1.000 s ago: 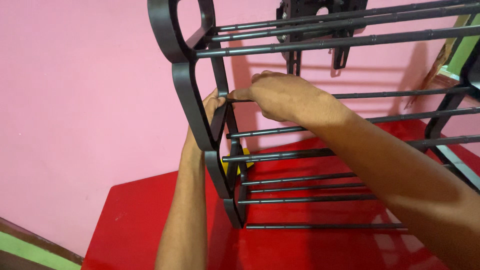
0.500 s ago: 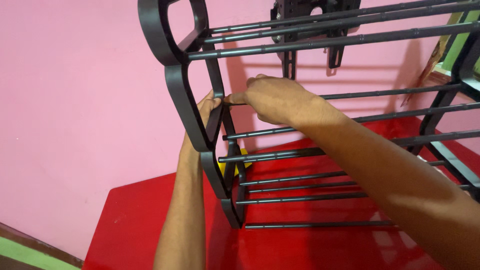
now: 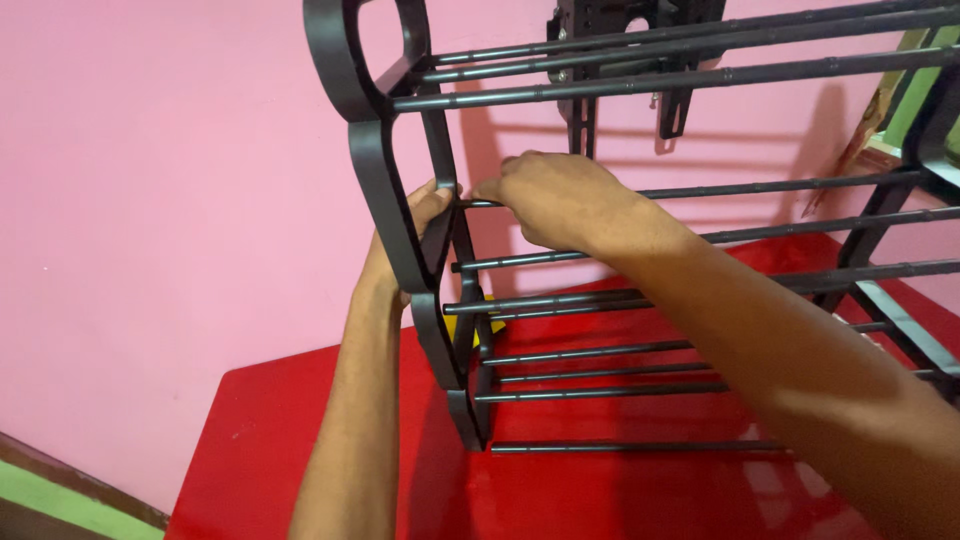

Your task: The person assembles a black metal rack by inserting horizontal rods into vertical frame slots. They repeatedly adjust and align the rods to fit securely within the frame on a red table.

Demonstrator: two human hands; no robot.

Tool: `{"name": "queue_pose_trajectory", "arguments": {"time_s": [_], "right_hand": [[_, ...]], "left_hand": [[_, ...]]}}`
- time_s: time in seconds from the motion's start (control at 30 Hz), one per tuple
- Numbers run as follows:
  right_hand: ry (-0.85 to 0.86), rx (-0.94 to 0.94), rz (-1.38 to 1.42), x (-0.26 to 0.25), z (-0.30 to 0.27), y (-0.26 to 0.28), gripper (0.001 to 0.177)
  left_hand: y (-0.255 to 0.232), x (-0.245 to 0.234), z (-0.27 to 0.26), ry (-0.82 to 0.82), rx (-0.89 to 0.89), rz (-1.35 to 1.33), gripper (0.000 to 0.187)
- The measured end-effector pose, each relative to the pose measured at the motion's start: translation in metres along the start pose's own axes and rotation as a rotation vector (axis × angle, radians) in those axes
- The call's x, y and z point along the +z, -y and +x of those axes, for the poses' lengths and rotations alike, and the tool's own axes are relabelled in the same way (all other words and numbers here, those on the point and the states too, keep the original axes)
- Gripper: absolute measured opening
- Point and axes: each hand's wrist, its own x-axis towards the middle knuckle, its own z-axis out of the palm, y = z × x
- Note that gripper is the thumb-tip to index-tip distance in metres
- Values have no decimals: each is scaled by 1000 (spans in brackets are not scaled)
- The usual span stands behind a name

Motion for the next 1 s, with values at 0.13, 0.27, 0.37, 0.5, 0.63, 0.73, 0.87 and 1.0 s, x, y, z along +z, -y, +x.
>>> {"name": "queue_pose_trajectory", "arguments": {"time_s": [0.13, 0.27, 0.37, 0.5, 0.63, 0.73, 0.87, 1.0], "right_hand": [[-15, -7, 47, 2, -2, -6, 38], [-20, -3, 41, -1, -4, -5, 29], [55, 77, 11, -4, -3, -6, 25], [86, 117, 7, -6, -3, -7, 25], [85, 109, -18, -4, -1, -10, 23], [50, 89, -7, -1, -1, -12, 21], [51, 104, 26, 1, 1, -13, 21], [31, 87, 35, 0, 2, -11, 16]], "left_hand": [[-19, 6, -6, 2, -19, -56, 38], [-31, 9, -10, 1, -72, -58, 39], [-33, 14, -13, 16, -75, 68, 35], [-29, 13, -12, -13, -120, 86, 20], [-22, 8, -9, -7, -113, 43, 21], [-21, 7, -8, -11, -112, 73, 22], [-24, 10, -11, -45, -158, 98, 22], [-25, 12, -12, -30, -126, 89, 25]]}}
